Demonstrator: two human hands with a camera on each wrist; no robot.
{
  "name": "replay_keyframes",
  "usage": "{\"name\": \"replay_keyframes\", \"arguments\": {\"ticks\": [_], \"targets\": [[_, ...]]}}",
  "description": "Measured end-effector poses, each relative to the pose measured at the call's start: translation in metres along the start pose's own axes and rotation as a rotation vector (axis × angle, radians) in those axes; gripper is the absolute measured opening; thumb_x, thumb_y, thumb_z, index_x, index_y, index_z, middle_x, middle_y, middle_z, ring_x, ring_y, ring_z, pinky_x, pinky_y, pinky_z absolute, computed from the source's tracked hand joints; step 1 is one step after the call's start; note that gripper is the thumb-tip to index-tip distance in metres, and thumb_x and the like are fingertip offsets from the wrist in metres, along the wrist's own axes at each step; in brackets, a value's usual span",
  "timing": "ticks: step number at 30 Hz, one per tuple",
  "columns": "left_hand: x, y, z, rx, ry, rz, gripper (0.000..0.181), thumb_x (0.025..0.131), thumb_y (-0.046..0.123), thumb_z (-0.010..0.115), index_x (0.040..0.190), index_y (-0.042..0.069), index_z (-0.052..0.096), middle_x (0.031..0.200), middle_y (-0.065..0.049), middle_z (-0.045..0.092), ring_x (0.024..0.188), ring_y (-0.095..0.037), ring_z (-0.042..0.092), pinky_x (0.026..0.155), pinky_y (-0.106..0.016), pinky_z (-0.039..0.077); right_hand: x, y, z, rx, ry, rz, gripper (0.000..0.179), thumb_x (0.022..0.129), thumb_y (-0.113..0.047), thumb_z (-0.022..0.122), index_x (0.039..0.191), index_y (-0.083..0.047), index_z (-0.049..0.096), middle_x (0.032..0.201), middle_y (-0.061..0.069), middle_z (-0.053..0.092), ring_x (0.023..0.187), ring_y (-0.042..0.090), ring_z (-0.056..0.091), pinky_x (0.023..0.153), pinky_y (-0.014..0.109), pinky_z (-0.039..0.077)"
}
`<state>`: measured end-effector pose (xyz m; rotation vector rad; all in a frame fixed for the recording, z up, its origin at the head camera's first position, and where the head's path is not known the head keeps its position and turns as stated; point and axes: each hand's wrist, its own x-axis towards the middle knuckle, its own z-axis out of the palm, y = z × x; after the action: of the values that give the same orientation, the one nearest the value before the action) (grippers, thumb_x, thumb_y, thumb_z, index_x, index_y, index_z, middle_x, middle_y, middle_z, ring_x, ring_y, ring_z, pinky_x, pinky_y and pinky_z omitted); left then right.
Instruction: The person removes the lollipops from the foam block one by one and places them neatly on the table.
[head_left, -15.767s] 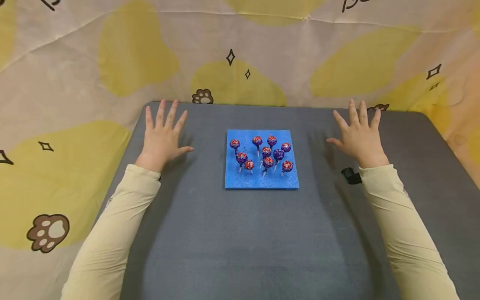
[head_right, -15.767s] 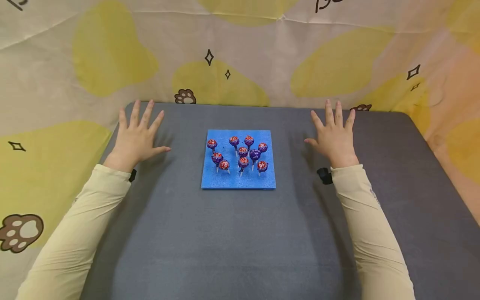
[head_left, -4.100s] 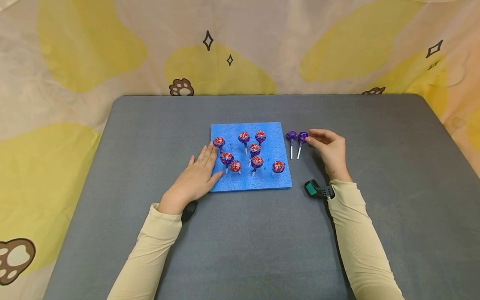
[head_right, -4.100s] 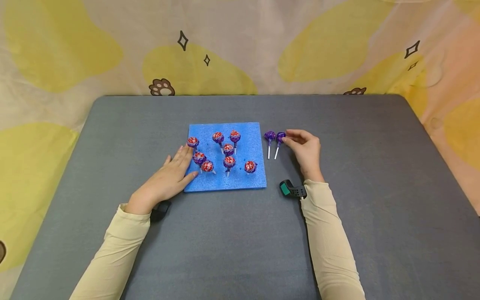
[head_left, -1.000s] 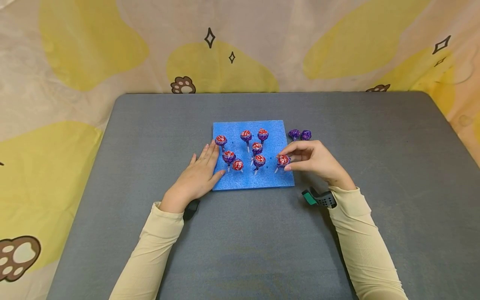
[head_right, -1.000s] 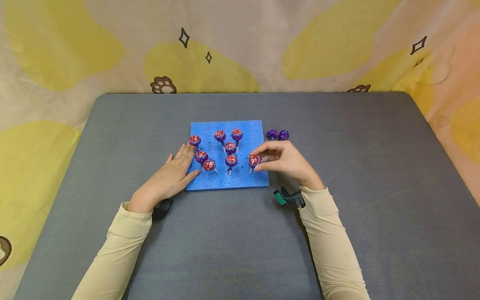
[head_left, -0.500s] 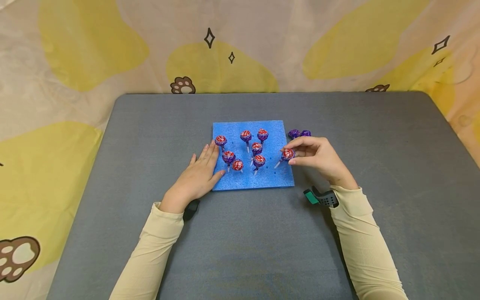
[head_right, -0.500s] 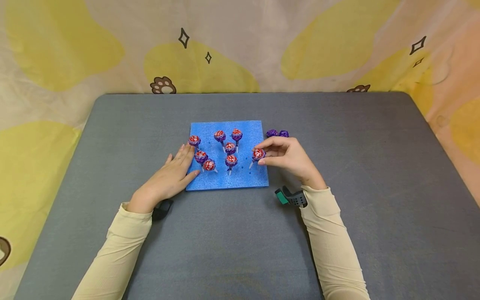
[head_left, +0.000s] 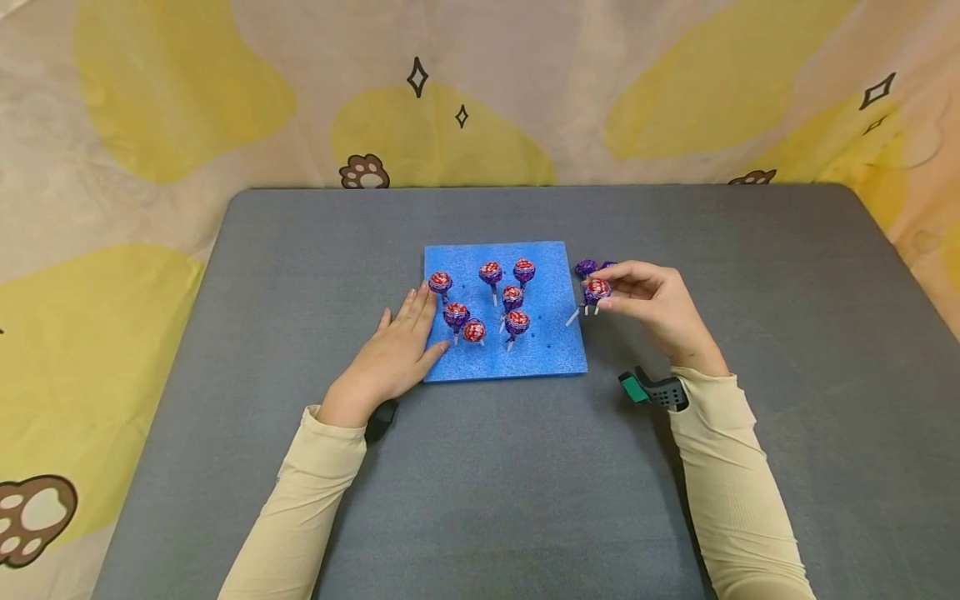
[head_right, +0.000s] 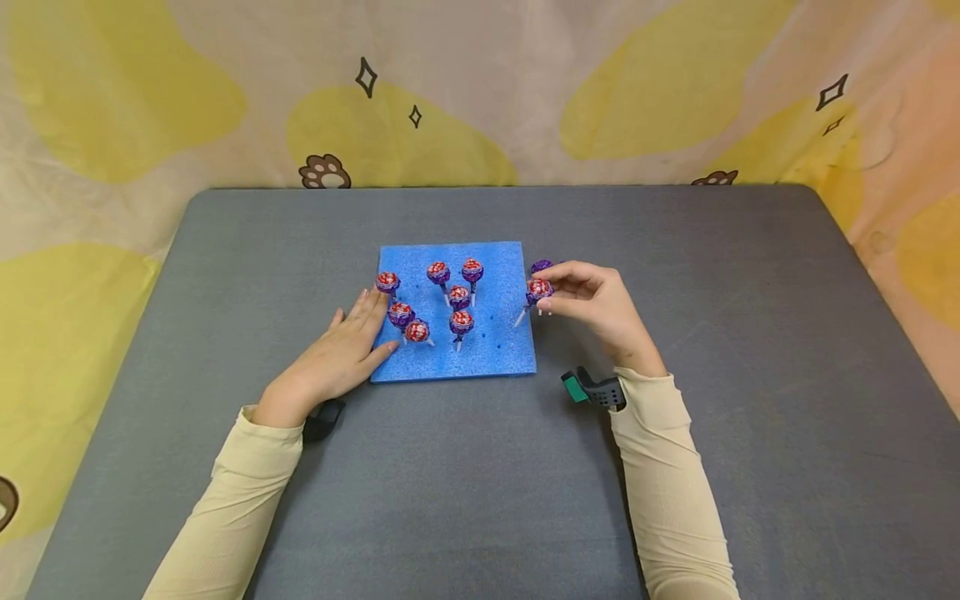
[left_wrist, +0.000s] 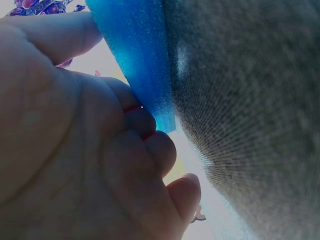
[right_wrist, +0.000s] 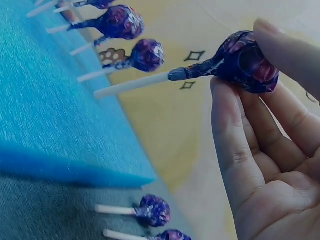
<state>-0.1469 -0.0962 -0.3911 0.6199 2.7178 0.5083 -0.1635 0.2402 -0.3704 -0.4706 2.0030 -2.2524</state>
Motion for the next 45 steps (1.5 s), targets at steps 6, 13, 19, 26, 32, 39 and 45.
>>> {"name": "replay_keyframes", "arguments": {"ticks": [6,13,19,26,32,39,45], "targets": [[0.001,-0.001,0.0,0.006,-0.013,-0.01,0.069,0.101,0.035,0.039,0.15,-0.001,0.005,0.156,-0.013,-0.004,0.143,-0.028,-0.004,0.112,-0.052,0.003,-0.002,0.002,-0.011,0.065,0.032,-0.033,0.027,0.08,0.02,0.06,0.1,0.005,0.07,0.093,0.008,0.07,0.082,0.014,0.066,0.074,0.024,0.052],[0.002,0.0,0.001,0.005,-0.021,-0.013,0.07,0.101,0.035,0.039,0.15,0.0,0.004,0.157,-0.013,-0.005,0.143,-0.027,-0.004,0.112,-0.052,0.003,-0.004,0.008,-0.024,0.099,0.118,-0.053,0.028,0.08,0.024,0.055,0.1,0.009,0.068,0.091,0.01,0.069,0.079,0.014,0.064,0.074,0.024,0.051],[0.001,0.0,0.001,0.007,-0.026,-0.017,0.07,0.101,0.035,0.04,0.15,0.0,0.004,0.157,-0.012,-0.005,0.143,-0.027,-0.005,0.112,-0.053,0.003,-0.006,0.016,-0.037,0.146,0.163,-0.028,0.025,0.085,0.02,0.054,0.102,0.008,0.069,0.091,0.009,0.07,0.08,0.014,0.063,0.074,0.024,0.052],[0.001,0.0,0.001,0.003,-0.026,-0.019,0.07,0.101,0.036,0.039,0.15,0.0,0.004,0.157,-0.013,-0.005,0.143,-0.027,-0.005,0.112,-0.053,0.002,-0.006,0.027,-0.048,0.302,0.202,0.037,0.022,0.088,0.017,0.052,0.098,0.006,0.069,0.091,0.012,0.07,0.082,0.017,0.067,0.076,0.028,0.054],[0.001,0.0,0.001,0.003,-0.024,-0.021,0.07,0.101,0.036,0.039,0.15,0.0,0.005,0.157,-0.013,-0.005,0.143,-0.027,-0.005,0.112,-0.053,0.002,-0.005,0.033,-0.053,0.37,0.272,0.073,0.018,0.088,0.016,0.053,0.093,0.008,0.068,0.089,0.014,0.07,0.081,0.019,0.067,0.075,0.029,0.054],[0.001,0.0,0.001,0.003,-0.029,-0.025,0.071,0.101,0.036,0.039,0.15,0.001,0.003,0.156,-0.012,-0.006,0.143,-0.027,-0.006,0.112,-0.052,0.001,-0.005,0.038,-0.053,0.273,0.399,0.1,0.011,0.084,0.009,0.064,0.089,0.003,0.072,0.088,0.01,0.07,0.079,0.015,0.067,0.072,0.025,0.054],[0.001,0.001,0.0,0.002,-0.031,-0.025,0.071,0.1,0.036,0.04,0.15,0.001,0.003,0.156,-0.013,-0.006,0.143,-0.027,-0.006,0.112,-0.052,0.001,-0.003,0.043,-0.052,0.12,0.467,0.077,0.009,0.083,0.003,0.068,0.088,-0.001,0.074,0.085,0.005,0.071,0.079,0.011,0.067,0.072,0.022,0.053]]}}
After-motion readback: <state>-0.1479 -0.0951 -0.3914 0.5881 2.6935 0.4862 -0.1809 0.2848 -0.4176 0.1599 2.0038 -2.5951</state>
